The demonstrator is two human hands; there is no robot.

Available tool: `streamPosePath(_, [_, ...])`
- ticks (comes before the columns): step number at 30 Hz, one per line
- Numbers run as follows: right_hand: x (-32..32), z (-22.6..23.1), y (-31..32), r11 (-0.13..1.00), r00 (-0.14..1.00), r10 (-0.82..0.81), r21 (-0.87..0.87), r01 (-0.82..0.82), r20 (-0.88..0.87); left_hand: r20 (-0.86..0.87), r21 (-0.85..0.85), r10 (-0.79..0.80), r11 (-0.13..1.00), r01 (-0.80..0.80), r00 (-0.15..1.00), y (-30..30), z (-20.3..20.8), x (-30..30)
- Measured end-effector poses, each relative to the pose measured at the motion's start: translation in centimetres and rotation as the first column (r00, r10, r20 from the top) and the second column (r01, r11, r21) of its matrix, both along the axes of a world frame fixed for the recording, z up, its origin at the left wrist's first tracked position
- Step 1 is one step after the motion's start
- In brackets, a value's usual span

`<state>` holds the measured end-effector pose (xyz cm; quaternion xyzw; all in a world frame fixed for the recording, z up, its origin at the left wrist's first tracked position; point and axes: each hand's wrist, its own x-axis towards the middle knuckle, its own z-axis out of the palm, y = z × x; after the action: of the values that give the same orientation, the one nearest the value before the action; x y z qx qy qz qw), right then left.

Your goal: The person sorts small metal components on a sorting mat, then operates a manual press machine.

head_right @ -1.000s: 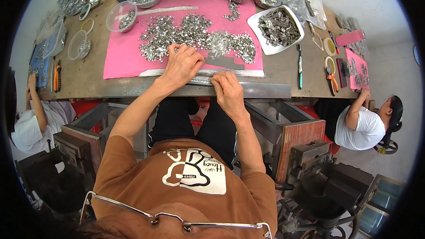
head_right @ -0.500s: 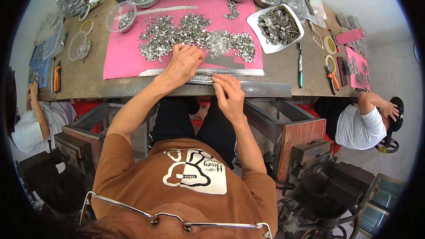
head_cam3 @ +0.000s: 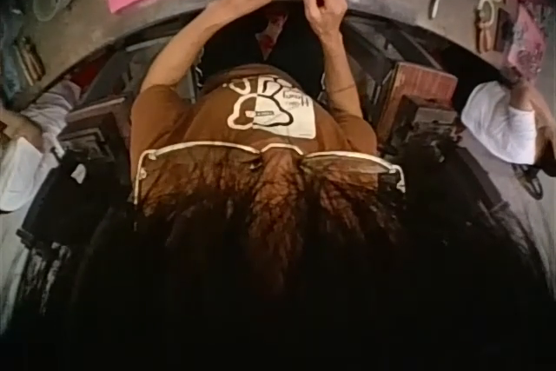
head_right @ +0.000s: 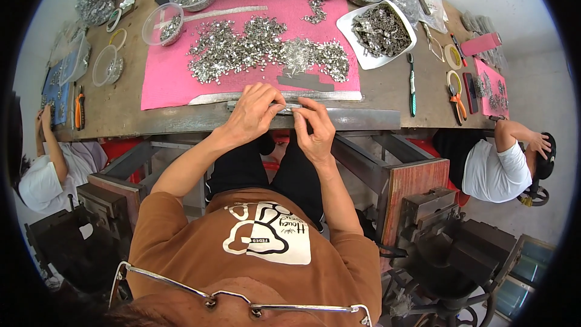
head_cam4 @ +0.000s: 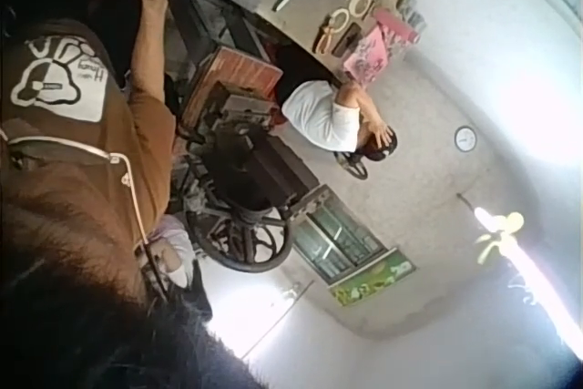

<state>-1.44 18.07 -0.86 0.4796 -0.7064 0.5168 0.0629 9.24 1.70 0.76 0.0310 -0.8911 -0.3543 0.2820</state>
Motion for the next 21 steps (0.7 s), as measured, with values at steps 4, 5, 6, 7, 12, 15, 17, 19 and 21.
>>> streamPosePath(4, [-0.16,0.18,0.07,0.998,0.982,-0.048,-0.021,0.052,0.184,-0.007,-0.029,-0.002,1.000,0.002,1.000,0.15,0.15,0.04])
streamPosePath(5, [-0.14,0.18,0.02,0.999,0.984,-0.043,-0.019,0.047,0.171,-0.007,-0.030,-0.005,1.000,0.005,1.000,0.20,0.08,0.02])
streamPosePath(6, [-0.14,0.17,0.01,0.999,0.987,-0.038,-0.017,0.041,0.157,-0.022,-0.045,-0.003,0.999,0.002,1.000,0.25,-0.07,0.01])
streamPosePath(7, [-0.16,0.19,0.05,0.999,0.987,-0.039,-0.019,0.043,0.156,-0.037,-0.061,0.000,0.998,-0.002,0.999,0.25,-0.10,-0.01])
streamPosePath(12, [-0.42,-0.07,0.01,0.998,0.978,-0.041,-0.032,0.049,0.207,-0.038,-0.071,-0.013,0.997,0.011,0.999,0.27,0.11,-0.07])
streamPosePath(15, [-0.40,0.04,-0.18,0.998,0.974,-0.041,-0.039,0.051,0.223,-0.071,-0.108,-0.003,0.994,-0.004,0.997,0.32,0.07,-0.29])
streamPosePath(17, [-0.33,0.19,-0.24,0.997,0.968,-0.040,-0.047,0.053,0.248,-0.091,-0.132,0.002,0.991,-0.014,0.996,0.48,0.24,-0.24])
streamPosePath(19, [-0.44,0.19,-0.38,0.997,0.963,-0.034,-0.064,0.053,0.268,-0.143,-0.193,0.018,0.980,-0.045,0.989,0.53,0.60,-0.14])
streamPosePath(21, [-0.66,-0.17,-0.34,0.995,0.937,-0.005,-0.089,0.039,0.350,-0.144,-0.192,0.028,0.980,-0.056,0.989,0.84,0.60,-0.05])
